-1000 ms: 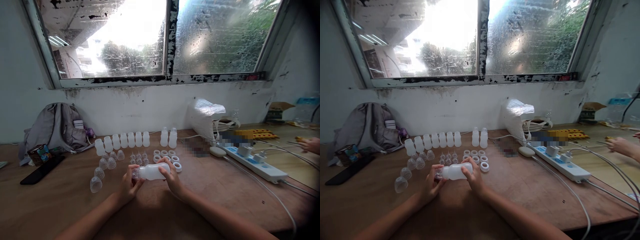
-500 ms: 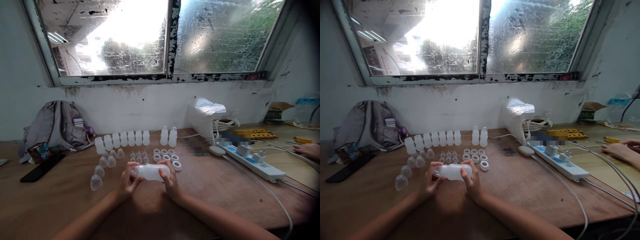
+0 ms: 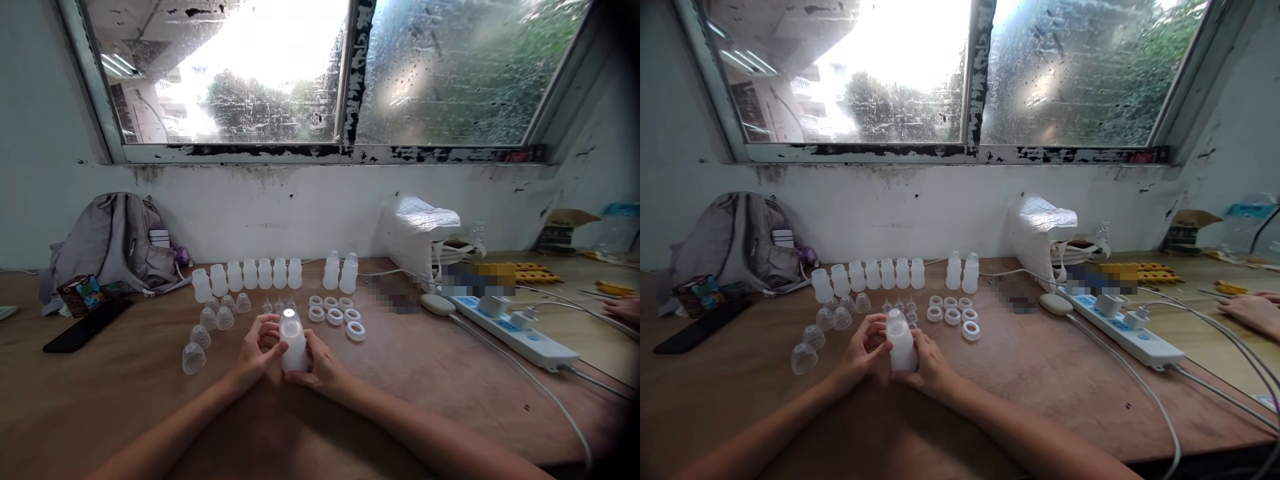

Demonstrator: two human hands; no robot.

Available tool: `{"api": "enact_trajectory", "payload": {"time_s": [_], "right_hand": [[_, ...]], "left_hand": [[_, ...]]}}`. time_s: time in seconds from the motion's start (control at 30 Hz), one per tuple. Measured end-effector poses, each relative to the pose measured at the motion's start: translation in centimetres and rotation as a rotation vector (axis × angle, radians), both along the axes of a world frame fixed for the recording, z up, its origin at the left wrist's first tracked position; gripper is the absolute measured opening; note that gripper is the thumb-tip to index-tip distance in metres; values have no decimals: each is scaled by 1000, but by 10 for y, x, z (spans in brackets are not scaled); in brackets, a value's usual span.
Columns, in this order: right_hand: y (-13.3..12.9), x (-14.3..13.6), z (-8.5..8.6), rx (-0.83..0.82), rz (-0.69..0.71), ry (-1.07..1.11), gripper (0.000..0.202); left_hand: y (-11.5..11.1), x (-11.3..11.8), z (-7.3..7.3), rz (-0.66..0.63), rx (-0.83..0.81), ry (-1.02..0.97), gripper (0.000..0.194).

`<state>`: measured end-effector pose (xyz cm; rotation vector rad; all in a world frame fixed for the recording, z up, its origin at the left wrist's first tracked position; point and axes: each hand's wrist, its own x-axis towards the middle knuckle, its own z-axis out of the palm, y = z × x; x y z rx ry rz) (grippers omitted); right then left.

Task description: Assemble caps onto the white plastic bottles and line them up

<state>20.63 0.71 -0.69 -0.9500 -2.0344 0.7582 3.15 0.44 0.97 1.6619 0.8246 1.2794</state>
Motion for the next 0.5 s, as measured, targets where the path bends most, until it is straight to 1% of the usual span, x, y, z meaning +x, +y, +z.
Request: {"api": "enact_trajectory", "payload": {"time_s": [0.07,0.13,0.2,0.27,0.33,0.37,0.43,0.5], "right_hand": [[3,0,-2,17,-39,-50,62],[4,-1,-4,24,-61,-69,66],[3,-1,-3,26,-41,-57,69],[1,1,0,20,23,-14,69],[-1,3,8,29,70,52,65],[-2,4,15,50,67,83,63],[-2,7,31,119,17,116,56],[0,9,51,194,-30,95,47]], "left_hand": [[-2,1,-1,1,66,65,36],[-4,2,-2,8,95,101,36],[-4,3,-3,-1,104,120,36],[-4,3,-3,-21,121,147,34],[-4,2,-3,-30,149,176,33],[-4,2,-2,-29,162,187,33],[-4,1,-2,-25,183,203,33],[-4,1,-2,-26,201,225,32]]}}
